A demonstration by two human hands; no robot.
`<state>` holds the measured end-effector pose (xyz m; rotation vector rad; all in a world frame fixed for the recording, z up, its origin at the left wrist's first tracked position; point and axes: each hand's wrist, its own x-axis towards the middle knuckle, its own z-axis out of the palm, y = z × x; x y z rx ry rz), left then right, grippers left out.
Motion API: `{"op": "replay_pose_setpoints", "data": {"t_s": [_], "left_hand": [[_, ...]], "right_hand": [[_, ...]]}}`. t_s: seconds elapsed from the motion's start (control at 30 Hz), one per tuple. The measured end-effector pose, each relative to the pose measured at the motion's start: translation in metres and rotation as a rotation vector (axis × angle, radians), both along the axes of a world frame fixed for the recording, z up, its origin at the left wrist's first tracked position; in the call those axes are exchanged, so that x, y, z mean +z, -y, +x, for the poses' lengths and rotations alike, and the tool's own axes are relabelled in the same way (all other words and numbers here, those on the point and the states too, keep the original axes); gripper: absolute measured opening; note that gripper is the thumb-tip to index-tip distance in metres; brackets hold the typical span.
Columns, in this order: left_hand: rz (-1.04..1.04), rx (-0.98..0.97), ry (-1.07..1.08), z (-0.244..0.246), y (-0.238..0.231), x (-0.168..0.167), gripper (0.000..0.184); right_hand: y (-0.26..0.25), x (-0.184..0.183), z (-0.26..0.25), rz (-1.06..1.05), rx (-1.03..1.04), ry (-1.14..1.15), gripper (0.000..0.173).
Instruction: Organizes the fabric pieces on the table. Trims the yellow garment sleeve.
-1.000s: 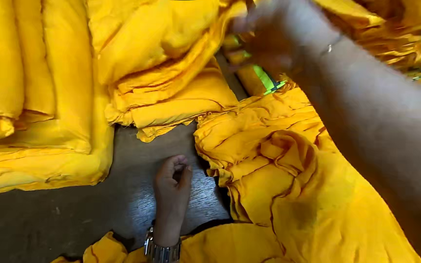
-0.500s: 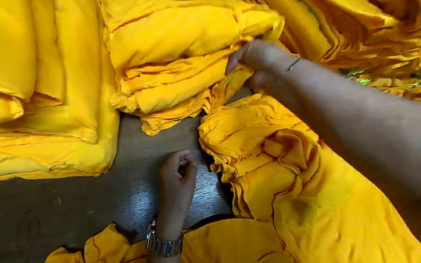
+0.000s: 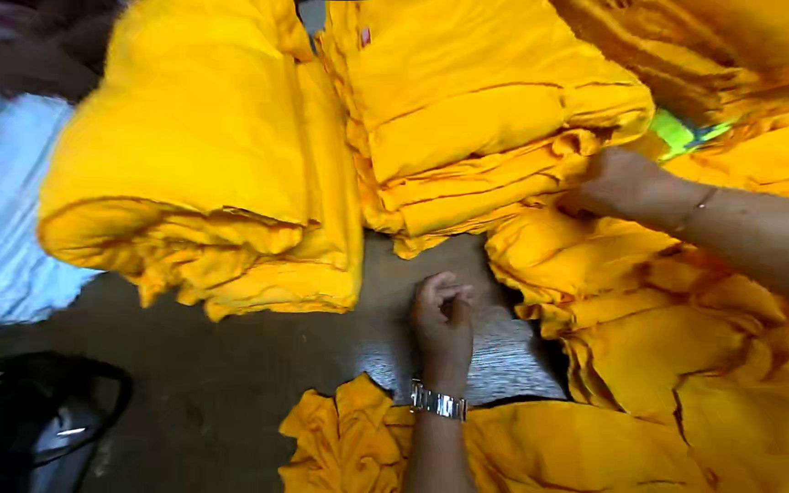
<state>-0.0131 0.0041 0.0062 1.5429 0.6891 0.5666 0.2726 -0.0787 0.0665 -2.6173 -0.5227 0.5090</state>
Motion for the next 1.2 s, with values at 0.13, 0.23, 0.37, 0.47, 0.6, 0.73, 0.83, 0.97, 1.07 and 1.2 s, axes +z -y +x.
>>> {"op": "replay_pose_setpoints", "data": {"t_s": [0.13, 0.23, 0.37, 0.47, 0.6, 0.73, 0.83, 0.97, 1.07, 1.2], "left_hand": [[0.394, 0.118, -0.051, -0.028, -0.016, 0.056, 0.045], [1.044, 0.114, -0.188, -0.046, -0.076, 0.123, 0.056], [1.53, 0.139, -0.461, -0.045, -0.181, 0.16, 0.102], [1.606, 0.054, -0.612, -0.047, -0.235, 0.175, 0.116], [1.606, 0.042, -0.589, -0.038, -0.265, 0.198, 0.048], [1.162, -0.008, -0.531, -0.029, -0.292, 0.239, 0.035], [0.834, -0.036, -0.366, -0.033, -0.315, 0.262, 0.024], [0.56, 0.136, -0.263, -0.036, -0.324, 0.267, 0.031], [0.353, 0.254, -0.067, -0.042, -0.33, 0.261, 0.041], [0.225, 0.266, 0.22, -0.06, -0.342, 0.24, 0.041]], "right_hand": [[0.01, 0.002, -0.049, 0.059, 0.101, 0.127, 0.091], [0.02, -0.014, -0.07, 0.058, 0.164, 0.216, 0.092], [0.017, -0.03, -0.073, -0.002, 0.161, 0.317, 0.086], [0.01, -0.039, -0.072, -0.028, 0.15, 0.366, 0.084], [0.012, -0.04, -0.069, -0.062, 0.176, 0.392, 0.083], [0.008, -0.015, -0.064, -0.133, 0.215, 0.251, 0.086], [-0.001, 0.023, -0.058, -0.305, 0.268, 0.116, 0.088], [-0.03, 0.076, -0.072, -0.256, 0.472, 0.158, 0.041], [-0.068, 0.085, -0.092, 0.122, 0.642, 0.166, 0.031], [-0.136, 0.095, -0.125, 0.564, 0.654, -0.48, 0.022]]}}
